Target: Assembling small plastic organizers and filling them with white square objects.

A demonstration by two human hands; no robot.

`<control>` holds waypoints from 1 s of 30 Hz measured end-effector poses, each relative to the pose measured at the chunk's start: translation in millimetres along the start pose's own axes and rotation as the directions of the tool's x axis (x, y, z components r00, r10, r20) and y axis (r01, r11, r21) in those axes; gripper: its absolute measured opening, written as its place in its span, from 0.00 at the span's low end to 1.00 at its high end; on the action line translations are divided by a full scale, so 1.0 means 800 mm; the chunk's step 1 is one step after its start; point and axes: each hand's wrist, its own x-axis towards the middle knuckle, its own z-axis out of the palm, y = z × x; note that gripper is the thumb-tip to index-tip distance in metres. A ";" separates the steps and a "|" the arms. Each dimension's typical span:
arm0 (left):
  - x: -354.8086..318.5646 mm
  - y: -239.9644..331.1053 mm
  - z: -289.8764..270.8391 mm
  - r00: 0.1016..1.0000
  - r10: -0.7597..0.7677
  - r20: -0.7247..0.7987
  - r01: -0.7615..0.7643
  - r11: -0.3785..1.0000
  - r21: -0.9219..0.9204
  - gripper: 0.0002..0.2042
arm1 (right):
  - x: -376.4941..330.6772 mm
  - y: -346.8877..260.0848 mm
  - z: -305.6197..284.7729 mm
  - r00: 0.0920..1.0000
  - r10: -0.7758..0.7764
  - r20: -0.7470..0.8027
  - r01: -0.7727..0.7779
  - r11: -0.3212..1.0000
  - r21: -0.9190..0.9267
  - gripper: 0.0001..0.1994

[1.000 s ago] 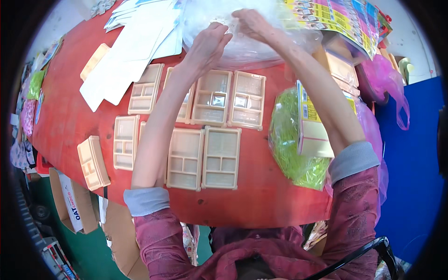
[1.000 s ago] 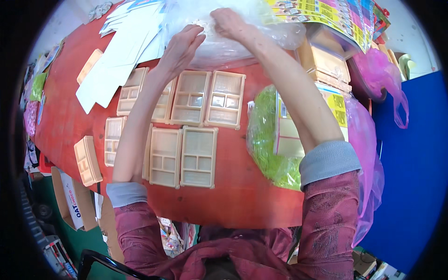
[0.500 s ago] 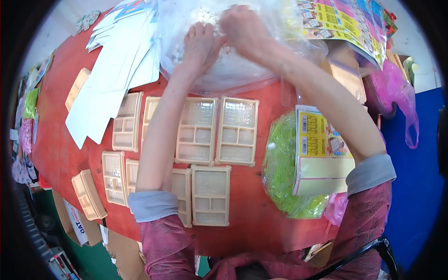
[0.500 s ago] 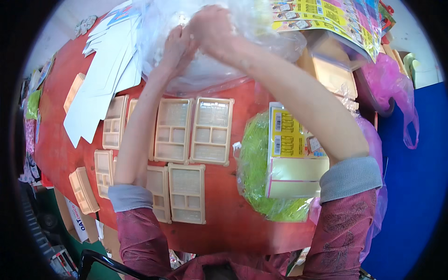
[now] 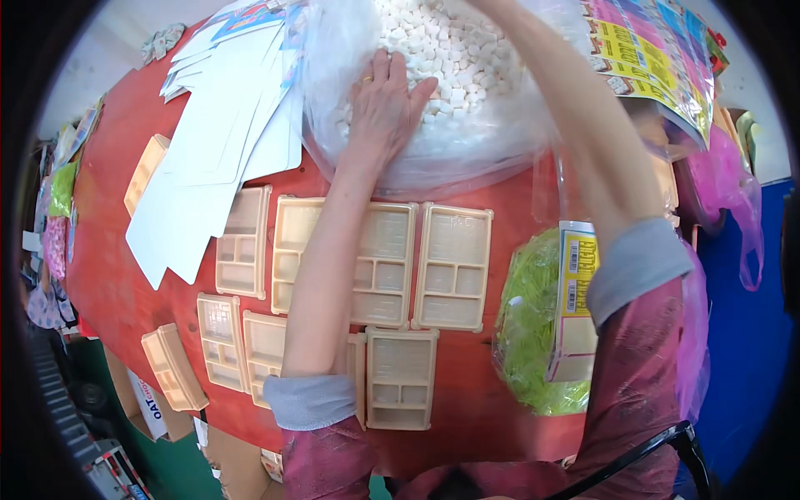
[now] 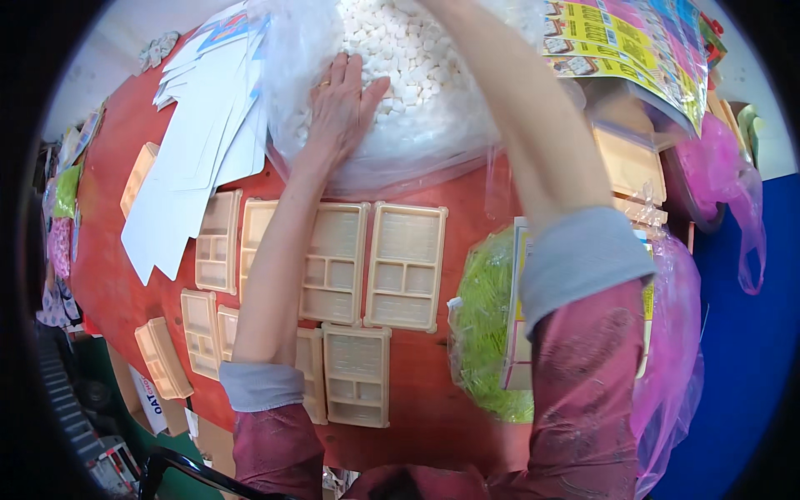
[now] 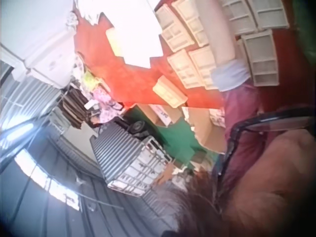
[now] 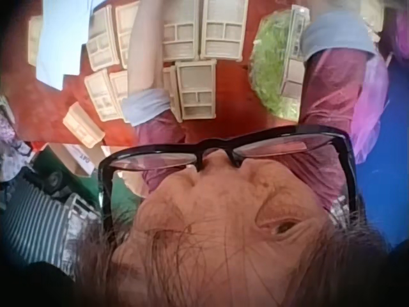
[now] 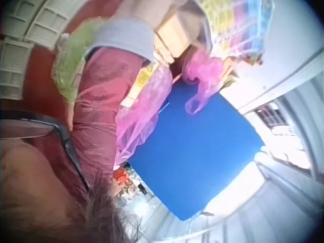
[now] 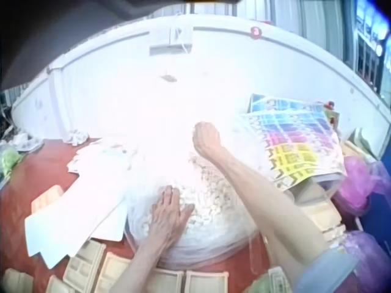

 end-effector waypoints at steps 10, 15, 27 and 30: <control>-0.005 -0.014 -0.002 1.000 -0.013 0.001 0.013 1.000 0.010 0.27 | 0.084 -0.063 -0.164 0.945 0.326 0.018 -0.205 0.551 0.809 0.09; 0.004 0.005 0.002 1.000 -0.002 -0.002 0.002 1.000 0.001 0.27 | 0.021 -0.033 -0.126 0.933 -0.219 -0.287 0.247 0.967 0.065 0.15; -0.008 -0.009 -0.003 1.000 -0.025 -0.020 0.025 1.000 0.009 0.27 | 0.020 -0.088 -0.120 0.829 0.102 0.549 -0.406 0.786 0.466 0.23; -0.006 -0.007 0.000 0.999 -0.026 -0.024 0.026 1.000 -0.001 0.29 | 0.023 -0.109 -0.123 0.877 0.154 0.455 -0.446 0.613 0.652 0.24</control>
